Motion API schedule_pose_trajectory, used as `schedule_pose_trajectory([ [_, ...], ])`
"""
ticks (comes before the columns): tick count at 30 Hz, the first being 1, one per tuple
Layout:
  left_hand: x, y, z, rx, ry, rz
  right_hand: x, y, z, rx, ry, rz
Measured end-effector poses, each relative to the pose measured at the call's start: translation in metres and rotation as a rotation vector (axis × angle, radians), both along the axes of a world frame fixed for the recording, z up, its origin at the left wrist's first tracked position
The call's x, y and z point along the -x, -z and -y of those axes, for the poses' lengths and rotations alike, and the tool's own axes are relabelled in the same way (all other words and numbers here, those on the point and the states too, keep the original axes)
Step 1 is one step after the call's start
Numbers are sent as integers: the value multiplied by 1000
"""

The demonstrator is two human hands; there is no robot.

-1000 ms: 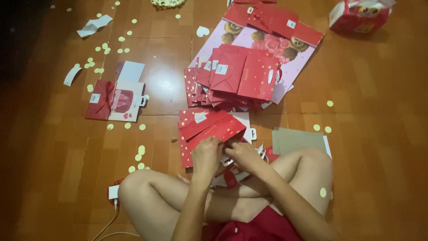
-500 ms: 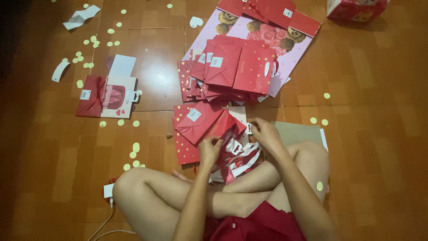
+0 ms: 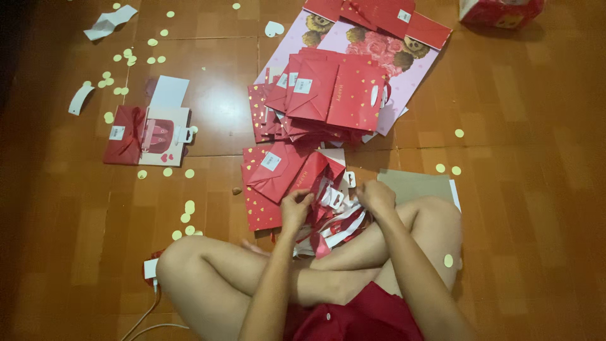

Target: The person sits on the floor and ties red ribbons around small red gift boxes. They pick up each box, wrap the ribbon, and tie a bow, then place the finished box on a growing stack.

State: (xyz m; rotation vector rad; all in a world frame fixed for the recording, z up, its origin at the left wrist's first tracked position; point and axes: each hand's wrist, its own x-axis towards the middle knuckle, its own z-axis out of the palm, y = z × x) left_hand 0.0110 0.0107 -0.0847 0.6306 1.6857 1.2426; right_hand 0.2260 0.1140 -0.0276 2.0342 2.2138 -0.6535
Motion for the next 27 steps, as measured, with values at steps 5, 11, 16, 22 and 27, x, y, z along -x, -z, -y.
schedule_pose_trajectory([
  [5, 1, -1, 0, 13, -57, 369, 5, -18, 7, -438, 143, -669],
  [11, -5, -7, -1, 37, -38, 290, 47, -19, 40, -323, -151, -733],
  [16, -3, -9, 1, 74, -6, 100, 59, -8, 53, -394, -448, -676],
  [22, -5, -3, 0, 46, -8, 172, 55, -4, 55, -316, -404, -560],
  [27, -5, -2, 0, 64, 30, 188, 55, -2, 56, -349, -428, -521],
])
